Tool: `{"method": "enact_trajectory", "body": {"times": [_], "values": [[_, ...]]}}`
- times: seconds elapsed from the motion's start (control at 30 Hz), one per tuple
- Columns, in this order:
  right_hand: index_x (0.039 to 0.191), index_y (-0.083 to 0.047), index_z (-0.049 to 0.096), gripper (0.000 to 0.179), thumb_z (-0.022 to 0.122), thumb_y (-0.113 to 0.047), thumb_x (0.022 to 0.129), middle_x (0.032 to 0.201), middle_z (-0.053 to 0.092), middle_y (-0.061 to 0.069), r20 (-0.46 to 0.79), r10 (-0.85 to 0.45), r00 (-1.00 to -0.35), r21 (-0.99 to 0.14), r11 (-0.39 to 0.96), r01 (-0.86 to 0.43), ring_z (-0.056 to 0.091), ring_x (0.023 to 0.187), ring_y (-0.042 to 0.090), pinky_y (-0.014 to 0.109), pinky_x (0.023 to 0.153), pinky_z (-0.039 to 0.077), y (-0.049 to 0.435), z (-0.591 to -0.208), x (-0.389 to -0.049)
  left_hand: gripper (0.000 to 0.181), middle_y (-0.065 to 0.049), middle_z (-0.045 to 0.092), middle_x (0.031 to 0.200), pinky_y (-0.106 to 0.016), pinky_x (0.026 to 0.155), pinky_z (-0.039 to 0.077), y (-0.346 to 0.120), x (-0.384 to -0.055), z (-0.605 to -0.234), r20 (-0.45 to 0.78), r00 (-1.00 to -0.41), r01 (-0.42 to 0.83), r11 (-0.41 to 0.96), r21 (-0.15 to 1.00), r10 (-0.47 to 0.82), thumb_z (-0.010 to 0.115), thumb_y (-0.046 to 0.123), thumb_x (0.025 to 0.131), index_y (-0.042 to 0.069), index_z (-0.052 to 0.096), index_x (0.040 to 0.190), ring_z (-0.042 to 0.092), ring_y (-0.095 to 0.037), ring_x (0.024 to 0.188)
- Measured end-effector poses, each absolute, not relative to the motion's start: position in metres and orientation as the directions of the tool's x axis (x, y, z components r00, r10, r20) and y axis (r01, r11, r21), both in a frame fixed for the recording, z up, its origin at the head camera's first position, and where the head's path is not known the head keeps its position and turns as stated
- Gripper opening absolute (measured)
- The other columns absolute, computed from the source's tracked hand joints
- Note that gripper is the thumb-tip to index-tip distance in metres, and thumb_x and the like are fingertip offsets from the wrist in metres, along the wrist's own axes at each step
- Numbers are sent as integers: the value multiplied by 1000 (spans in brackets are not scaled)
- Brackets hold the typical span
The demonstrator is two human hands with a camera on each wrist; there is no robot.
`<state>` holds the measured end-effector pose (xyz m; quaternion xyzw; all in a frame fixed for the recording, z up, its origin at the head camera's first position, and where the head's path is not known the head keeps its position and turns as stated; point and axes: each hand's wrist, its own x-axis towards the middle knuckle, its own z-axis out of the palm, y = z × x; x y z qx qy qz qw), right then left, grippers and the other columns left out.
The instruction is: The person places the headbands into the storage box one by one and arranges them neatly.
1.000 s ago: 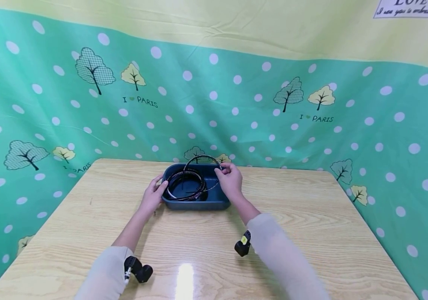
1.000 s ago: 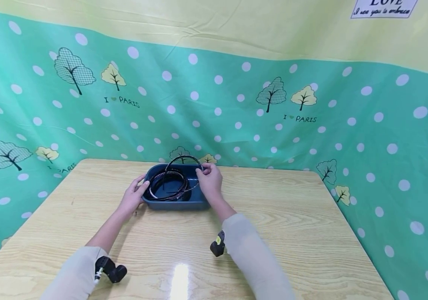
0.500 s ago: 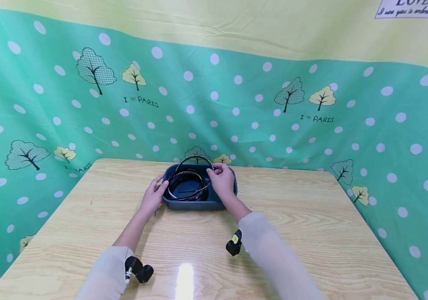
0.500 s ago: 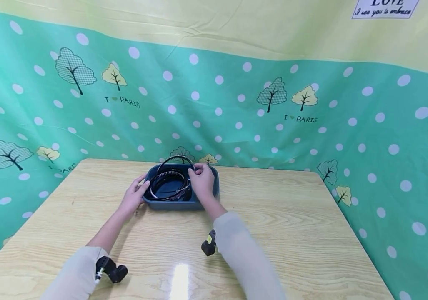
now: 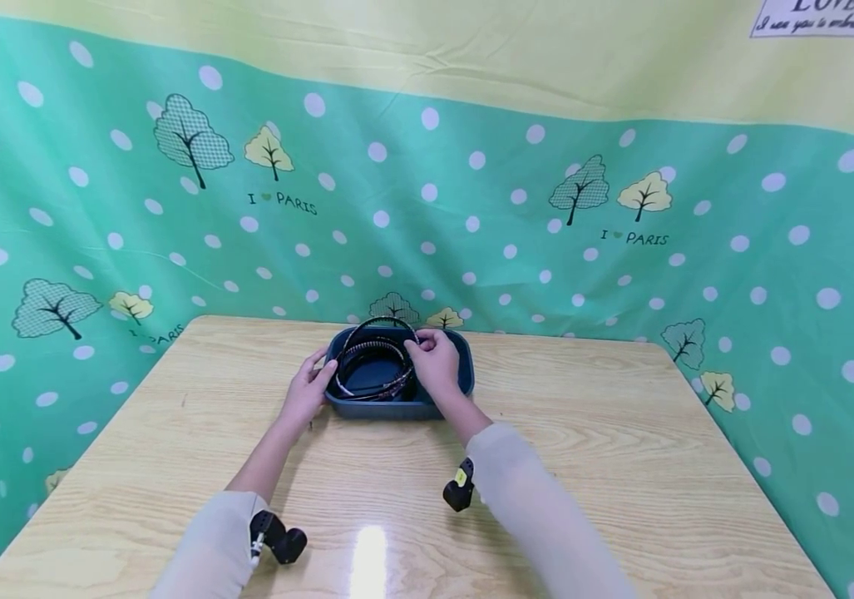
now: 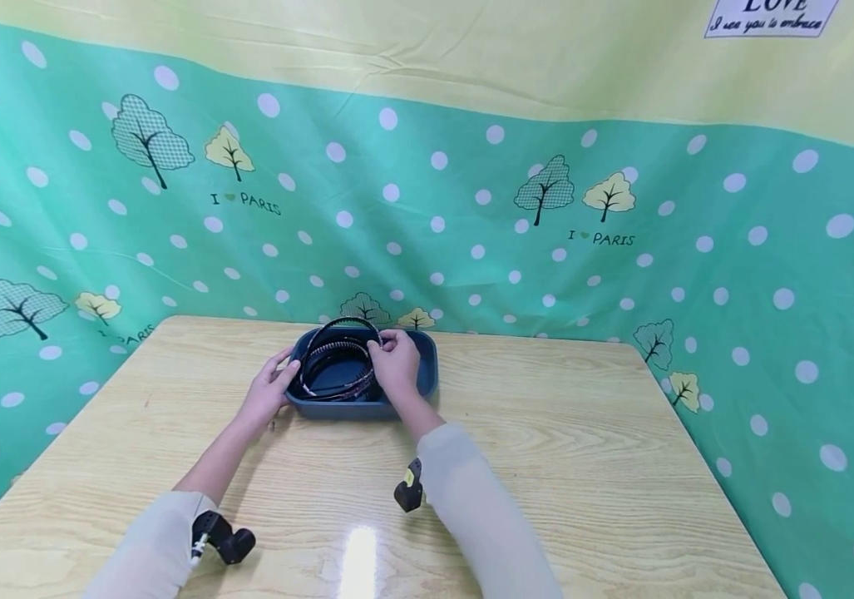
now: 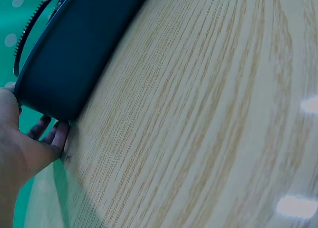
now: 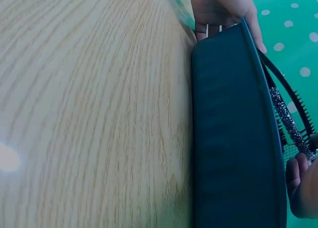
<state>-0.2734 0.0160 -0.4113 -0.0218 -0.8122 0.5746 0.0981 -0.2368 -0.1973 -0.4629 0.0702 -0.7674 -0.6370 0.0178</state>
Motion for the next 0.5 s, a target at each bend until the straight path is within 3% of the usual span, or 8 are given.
{"method": "enact_trajectory", "body": {"times": [0.27,0.5], "values": [[104,-9,66,24,69,-23,85,80,55,1,131,145,-981,-929,364,-70,51,75,15,26,67,45,10,-413,-274,57,-23,47,135,-20,67,50,-197,-237,-463,-66,-989,-89,180,980,-132,43,44,97,21,29,147,59,-10,87],[103,-9,66,24,70,-21,84,78,54,0,126,139,-982,-937,343,-72,50,71,14,23,63,42,6,-415,-273,59,-22,47,136,-21,68,50,-198,-238,-463,-75,-988,-100,202,974,-132,43,48,96,24,28,147,59,-11,85]]}}
